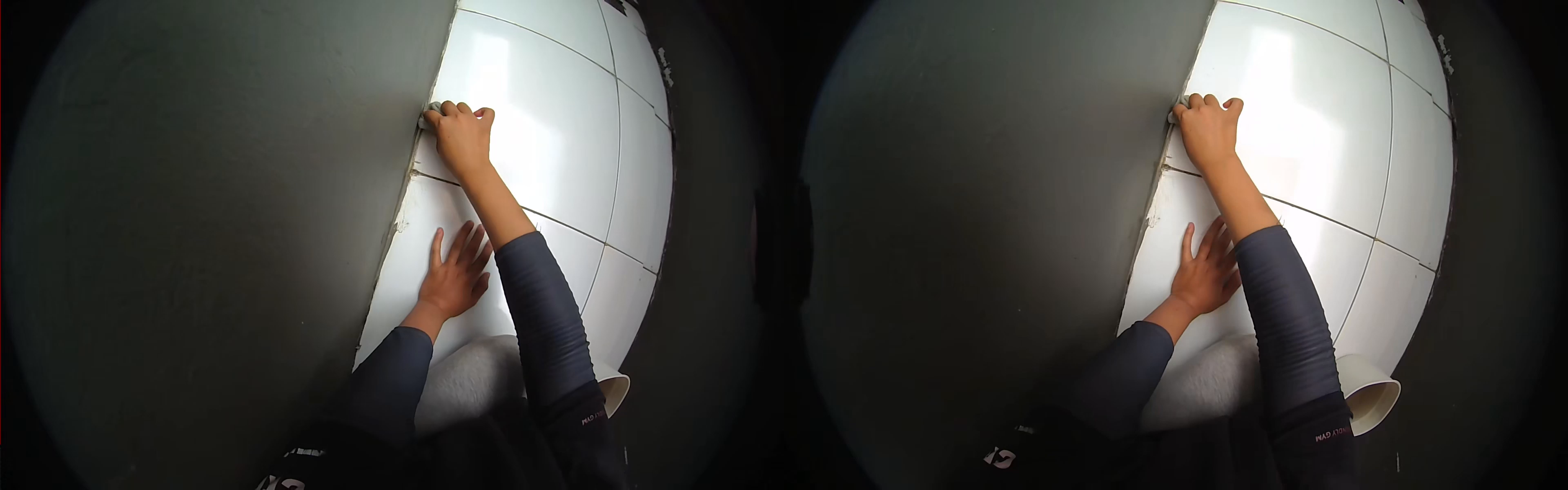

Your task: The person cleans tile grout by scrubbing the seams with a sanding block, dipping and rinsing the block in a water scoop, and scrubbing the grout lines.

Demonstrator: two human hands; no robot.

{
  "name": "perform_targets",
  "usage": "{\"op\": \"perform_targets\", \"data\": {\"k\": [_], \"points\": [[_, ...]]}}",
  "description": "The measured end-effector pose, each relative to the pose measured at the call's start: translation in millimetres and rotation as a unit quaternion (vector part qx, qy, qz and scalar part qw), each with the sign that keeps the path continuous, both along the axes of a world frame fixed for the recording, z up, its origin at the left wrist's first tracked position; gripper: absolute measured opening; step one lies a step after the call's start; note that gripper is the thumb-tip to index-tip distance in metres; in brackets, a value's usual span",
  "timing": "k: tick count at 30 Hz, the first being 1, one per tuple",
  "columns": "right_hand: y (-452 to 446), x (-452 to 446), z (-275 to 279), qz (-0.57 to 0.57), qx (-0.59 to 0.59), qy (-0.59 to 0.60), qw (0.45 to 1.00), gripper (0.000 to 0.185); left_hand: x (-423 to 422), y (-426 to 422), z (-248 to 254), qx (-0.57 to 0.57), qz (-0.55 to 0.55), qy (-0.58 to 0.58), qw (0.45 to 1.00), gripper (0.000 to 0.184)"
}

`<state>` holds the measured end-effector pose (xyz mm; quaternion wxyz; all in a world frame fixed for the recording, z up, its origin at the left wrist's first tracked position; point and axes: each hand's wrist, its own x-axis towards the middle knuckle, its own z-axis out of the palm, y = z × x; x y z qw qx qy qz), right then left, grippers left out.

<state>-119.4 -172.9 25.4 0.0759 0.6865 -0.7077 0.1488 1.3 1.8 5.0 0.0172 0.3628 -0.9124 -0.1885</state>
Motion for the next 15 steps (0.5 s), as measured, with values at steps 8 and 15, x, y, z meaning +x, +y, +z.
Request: {"op": "perform_targets", "data": {"k": [8,15], "points": [[64,38,3,0.064,0.031,-0.035,0.997,0.015,-2,-3,4,-0.015,-0.018,-0.095,0.995,0.066],[136,-23,44,-0.066,0.15,-0.673,0.721,0.034,0,-1,3,-0.075,-0.011,0.041,0.996,0.057]]}}
